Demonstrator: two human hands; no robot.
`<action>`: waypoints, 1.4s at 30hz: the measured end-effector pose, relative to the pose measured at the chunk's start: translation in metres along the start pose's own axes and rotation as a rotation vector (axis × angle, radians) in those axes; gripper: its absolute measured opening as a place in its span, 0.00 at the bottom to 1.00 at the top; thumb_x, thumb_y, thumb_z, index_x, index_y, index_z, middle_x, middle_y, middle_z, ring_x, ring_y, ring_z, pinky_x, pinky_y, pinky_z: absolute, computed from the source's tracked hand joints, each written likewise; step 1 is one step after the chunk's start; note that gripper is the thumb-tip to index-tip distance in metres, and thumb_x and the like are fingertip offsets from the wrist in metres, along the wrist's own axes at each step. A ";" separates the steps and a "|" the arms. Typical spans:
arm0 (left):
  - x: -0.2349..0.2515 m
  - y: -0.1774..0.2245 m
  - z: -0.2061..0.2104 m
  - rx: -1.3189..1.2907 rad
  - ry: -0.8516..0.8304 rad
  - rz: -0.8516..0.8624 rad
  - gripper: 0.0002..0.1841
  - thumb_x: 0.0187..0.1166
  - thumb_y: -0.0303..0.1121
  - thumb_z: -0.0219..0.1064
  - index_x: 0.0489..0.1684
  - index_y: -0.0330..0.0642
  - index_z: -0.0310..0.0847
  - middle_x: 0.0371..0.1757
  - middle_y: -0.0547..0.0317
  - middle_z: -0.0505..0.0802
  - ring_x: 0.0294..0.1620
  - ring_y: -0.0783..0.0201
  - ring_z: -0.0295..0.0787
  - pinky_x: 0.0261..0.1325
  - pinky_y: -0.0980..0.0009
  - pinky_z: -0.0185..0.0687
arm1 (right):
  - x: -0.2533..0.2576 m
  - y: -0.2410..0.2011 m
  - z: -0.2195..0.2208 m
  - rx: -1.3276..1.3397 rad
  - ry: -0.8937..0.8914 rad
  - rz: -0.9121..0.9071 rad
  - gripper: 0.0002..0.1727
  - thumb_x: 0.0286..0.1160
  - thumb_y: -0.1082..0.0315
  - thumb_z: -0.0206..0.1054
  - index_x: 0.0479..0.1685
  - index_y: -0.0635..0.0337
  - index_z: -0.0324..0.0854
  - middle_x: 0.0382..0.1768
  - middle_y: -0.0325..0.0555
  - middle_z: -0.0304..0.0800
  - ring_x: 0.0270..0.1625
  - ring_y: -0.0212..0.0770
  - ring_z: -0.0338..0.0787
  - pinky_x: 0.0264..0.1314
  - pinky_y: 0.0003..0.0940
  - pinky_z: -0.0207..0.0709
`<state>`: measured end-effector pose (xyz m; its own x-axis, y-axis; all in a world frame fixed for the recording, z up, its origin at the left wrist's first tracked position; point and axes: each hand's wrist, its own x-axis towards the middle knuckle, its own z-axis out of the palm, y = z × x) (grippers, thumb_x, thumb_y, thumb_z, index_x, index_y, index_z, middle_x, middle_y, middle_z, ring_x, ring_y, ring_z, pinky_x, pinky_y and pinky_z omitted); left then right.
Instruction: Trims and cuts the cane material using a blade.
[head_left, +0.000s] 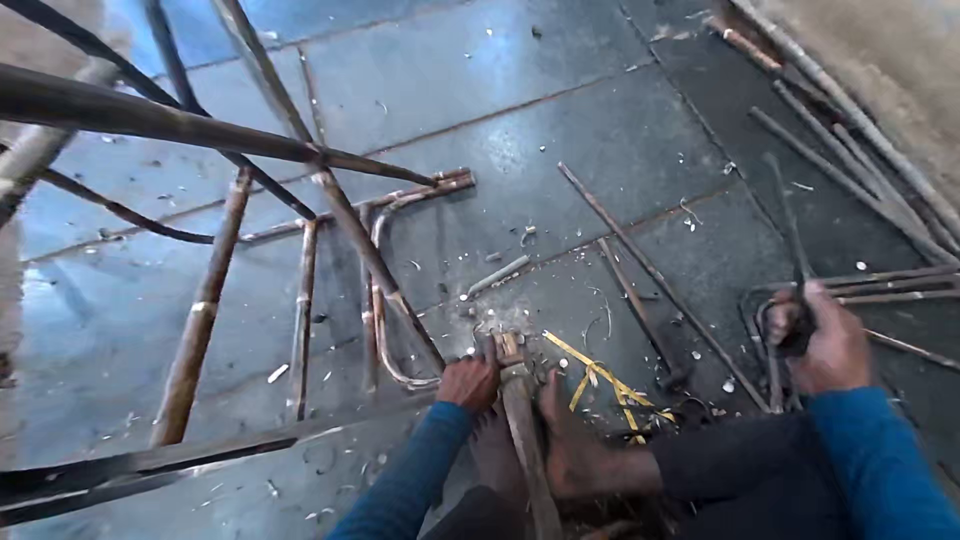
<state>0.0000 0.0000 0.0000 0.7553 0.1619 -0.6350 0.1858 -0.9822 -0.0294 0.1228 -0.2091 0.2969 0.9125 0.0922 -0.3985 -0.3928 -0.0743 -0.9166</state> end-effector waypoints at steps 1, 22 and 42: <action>0.002 -0.002 0.000 0.011 0.022 -0.016 0.39 0.80 0.37 0.63 0.93 0.37 0.51 0.54 0.39 0.93 0.56 0.38 0.92 0.60 0.42 0.84 | 0.002 0.059 -0.042 0.044 -0.030 -0.033 0.20 0.95 0.66 0.35 0.31 0.52 0.66 0.17 0.26 0.66 0.18 0.17 0.68 0.28 0.10 0.68; -0.005 0.007 -0.005 0.067 0.103 -0.055 0.25 0.78 0.39 0.65 0.67 0.29 0.73 0.44 0.37 0.93 0.48 0.37 0.95 0.47 0.41 0.87 | -0.143 0.299 -0.005 -0.232 0.006 -0.167 0.26 0.90 0.54 0.51 0.24 0.57 0.84 0.12 0.34 0.71 0.13 0.32 0.69 0.16 0.31 0.68; 0.010 0.011 -0.009 0.046 0.076 -0.093 0.31 0.70 0.48 0.69 0.63 0.30 0.75 0.40 0.37 0.93 0.45 0.36 0.95 0.44 0.39 0.86 | -0.145 0.305 -0.012 -0.228 -0.012 -0.206 0.26 0.92 0.52 0.51 0.26 0.57 0.83 0.16 0.36 0.76 0.15 0.30 0.74 0.16 0.30 0.71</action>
<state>0.0153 -0.0080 -0.0003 0.7817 0.2575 -0.5680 0.2298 -0.9656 -0.1216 -0.1283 -0.2572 0.0757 0.9684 0.1403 -0.2063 -0.1623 -0.2738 -0.9480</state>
